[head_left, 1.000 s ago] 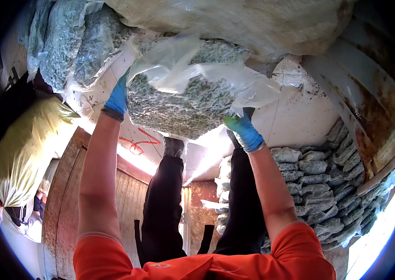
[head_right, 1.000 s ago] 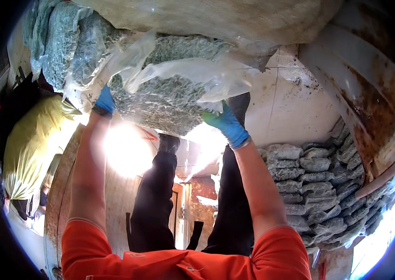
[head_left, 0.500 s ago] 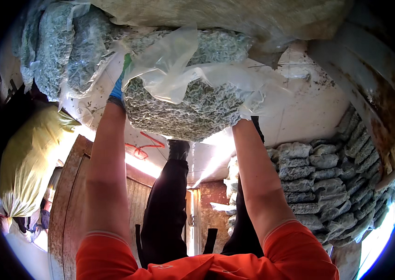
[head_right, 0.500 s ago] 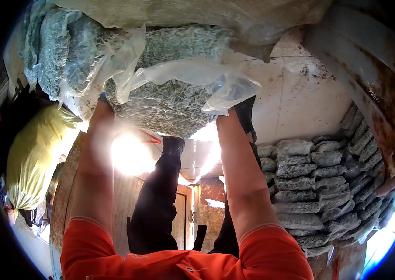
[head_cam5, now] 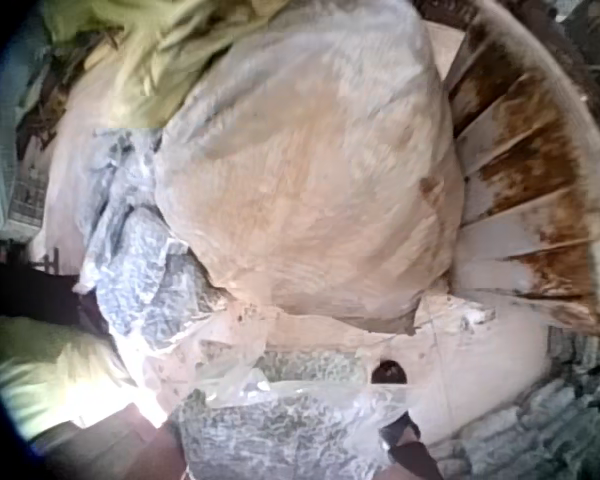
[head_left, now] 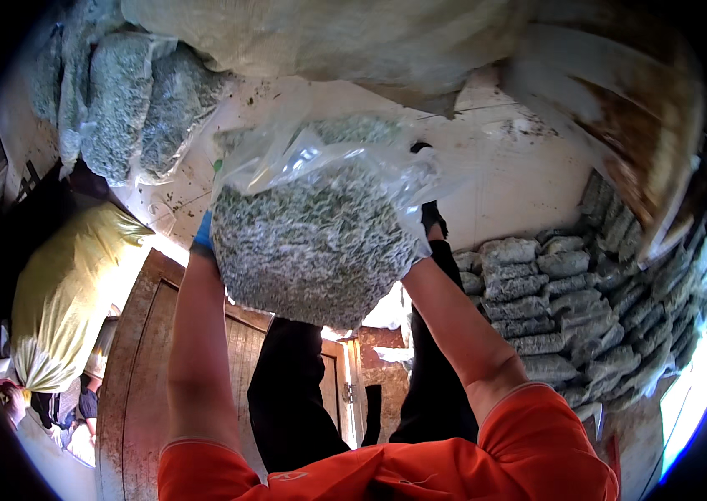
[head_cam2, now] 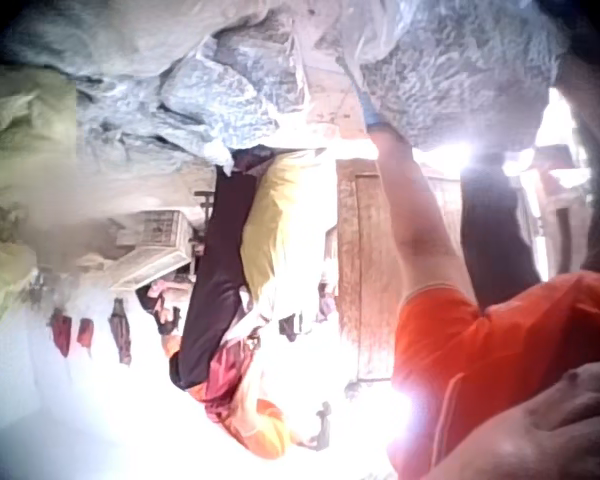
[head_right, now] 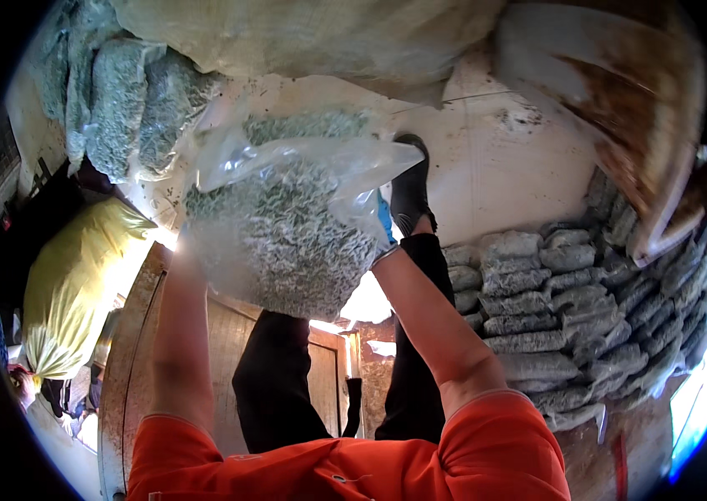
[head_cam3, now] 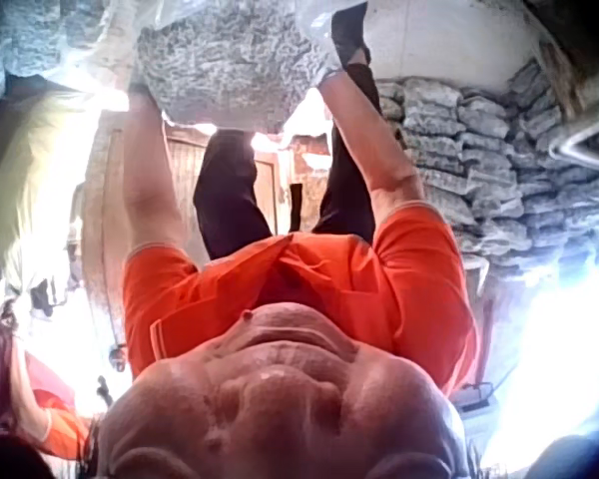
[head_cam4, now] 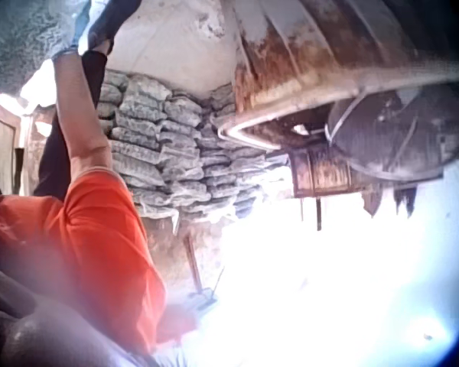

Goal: The person repeatedly picks up clear plastic bags filled with green leafy material and stacks them into a growing pile. The person also briefly handles a yellow sack and a red tie while continuing to stack the bags.

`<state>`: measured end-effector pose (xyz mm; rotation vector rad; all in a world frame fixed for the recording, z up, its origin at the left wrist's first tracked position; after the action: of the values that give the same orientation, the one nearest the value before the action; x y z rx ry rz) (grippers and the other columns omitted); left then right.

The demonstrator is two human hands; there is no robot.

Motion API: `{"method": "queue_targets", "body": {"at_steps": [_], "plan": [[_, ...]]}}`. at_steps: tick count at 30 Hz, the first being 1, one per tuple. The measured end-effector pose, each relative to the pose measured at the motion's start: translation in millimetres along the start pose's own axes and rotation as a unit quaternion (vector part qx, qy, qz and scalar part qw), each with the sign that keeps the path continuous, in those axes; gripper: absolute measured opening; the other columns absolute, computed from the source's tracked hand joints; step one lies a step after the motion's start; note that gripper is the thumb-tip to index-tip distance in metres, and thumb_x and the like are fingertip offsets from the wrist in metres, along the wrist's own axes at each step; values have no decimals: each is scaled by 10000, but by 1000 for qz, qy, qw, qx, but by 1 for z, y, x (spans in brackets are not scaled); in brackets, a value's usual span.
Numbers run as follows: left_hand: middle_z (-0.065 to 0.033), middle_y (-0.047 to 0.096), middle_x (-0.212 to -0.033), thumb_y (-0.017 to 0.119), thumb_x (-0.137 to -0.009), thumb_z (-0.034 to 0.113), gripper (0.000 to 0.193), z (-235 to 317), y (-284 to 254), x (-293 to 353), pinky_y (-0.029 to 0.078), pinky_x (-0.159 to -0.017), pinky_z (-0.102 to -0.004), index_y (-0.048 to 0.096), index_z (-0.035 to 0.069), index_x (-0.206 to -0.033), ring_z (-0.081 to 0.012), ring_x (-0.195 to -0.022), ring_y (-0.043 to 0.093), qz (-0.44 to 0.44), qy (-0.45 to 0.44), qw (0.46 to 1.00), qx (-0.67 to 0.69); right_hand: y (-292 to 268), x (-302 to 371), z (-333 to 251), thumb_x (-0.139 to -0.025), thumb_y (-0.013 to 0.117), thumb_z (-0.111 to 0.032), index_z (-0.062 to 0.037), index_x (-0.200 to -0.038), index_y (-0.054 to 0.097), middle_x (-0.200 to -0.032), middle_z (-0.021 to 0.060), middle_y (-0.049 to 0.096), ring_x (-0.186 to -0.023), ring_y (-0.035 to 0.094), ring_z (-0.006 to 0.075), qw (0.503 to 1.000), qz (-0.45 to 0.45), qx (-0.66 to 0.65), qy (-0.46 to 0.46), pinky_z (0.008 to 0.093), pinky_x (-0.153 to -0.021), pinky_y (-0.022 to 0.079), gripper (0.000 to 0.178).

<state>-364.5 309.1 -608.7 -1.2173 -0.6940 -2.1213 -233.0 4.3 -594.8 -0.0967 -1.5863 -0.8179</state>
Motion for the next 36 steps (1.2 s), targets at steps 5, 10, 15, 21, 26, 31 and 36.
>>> {"method": "queue_targets", "body": {"at_steps": [5,10,15,21,26,31,36], "plan": [[-109,481,-1311,452,-930,420,634,56,16,76,362,-1003,-306,343,-28,-1365,-188,-1133,504,-10,3,999,-34,44,84,8,-932,510,-326,-20,-1102,568,-974,82,610,-838,594,175,997,-35,-62,35,317,-746,499,355],[-117,477,-1314,459,-924,432,656,111,57,152,364,-1002,-308,331,-31,-1369,-193,-1130,506,-46,6,995,-85,87,187,-3,-934,507,-357,-26,-1059,606,-892,56,629,-732,599,139,999,35,-29,-19,291,-668,507,367],[-125,473,-1316,467,-917,445,678,164,126,208,365,-1002,-311,320,-35,-1373,-198,-1127,508,-103,32,984,-143,84,259,-27,-923,512,-400,-13,-1050,609,-872,78,641,-740,599,136,977,13,82,-195,290,-668,494,418],[-134,468,-1320,475,-910,460,704,193,223,321,366,-1001,-314,307,-39,-1377,-204,-1123,511,-183,74,956,-215,76,400,-54,-945,483,-330,-23,-1175,548,-989,55,648,-874,607,169,920,-45,168,-351,321,-772,490,390],[-142,464,-1323,482,-904,472,727,209,353,408,367,-1000,-317,295,-43,-1381,-209,-1120,513,-284,86,911,-286,66,471,-84,-961,435,-260,-76,-1252,489,-1097,66,622,-966,583,175,931,-185,-110,-294,310,-849,459,349],[-150,460,-1326,490,-898,485,750,240,366,481,368,-999,-319,284,-47,-1385,-214,-1116,516,-387,100,858,-322,104,551,-65,-972,369,-333,-46,-1201,536,-1115,63,620,-982,584,205,907,-210,-139,-339,320,-877,451,403],[-158,456,-1329,497,-892,497,773,232,397,575,370,-998,-322,273,-50,-1389,-219,-1113,518,-442,89,797,-402,90,612,11,-968,322,-420,-33,-1245,510,-1188,79,587,-1043,569,236,869,-271,-228,-346,381,-955,430,512]]}}
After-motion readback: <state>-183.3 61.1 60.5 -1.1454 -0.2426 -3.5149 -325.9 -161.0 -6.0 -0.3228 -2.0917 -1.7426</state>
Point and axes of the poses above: each hand's wrist, its own x-axis away from the middle knuckle, its own y-axis out of the palm, z = x × y, the point moved 2 cm from there along -x, towards the middle knuckle
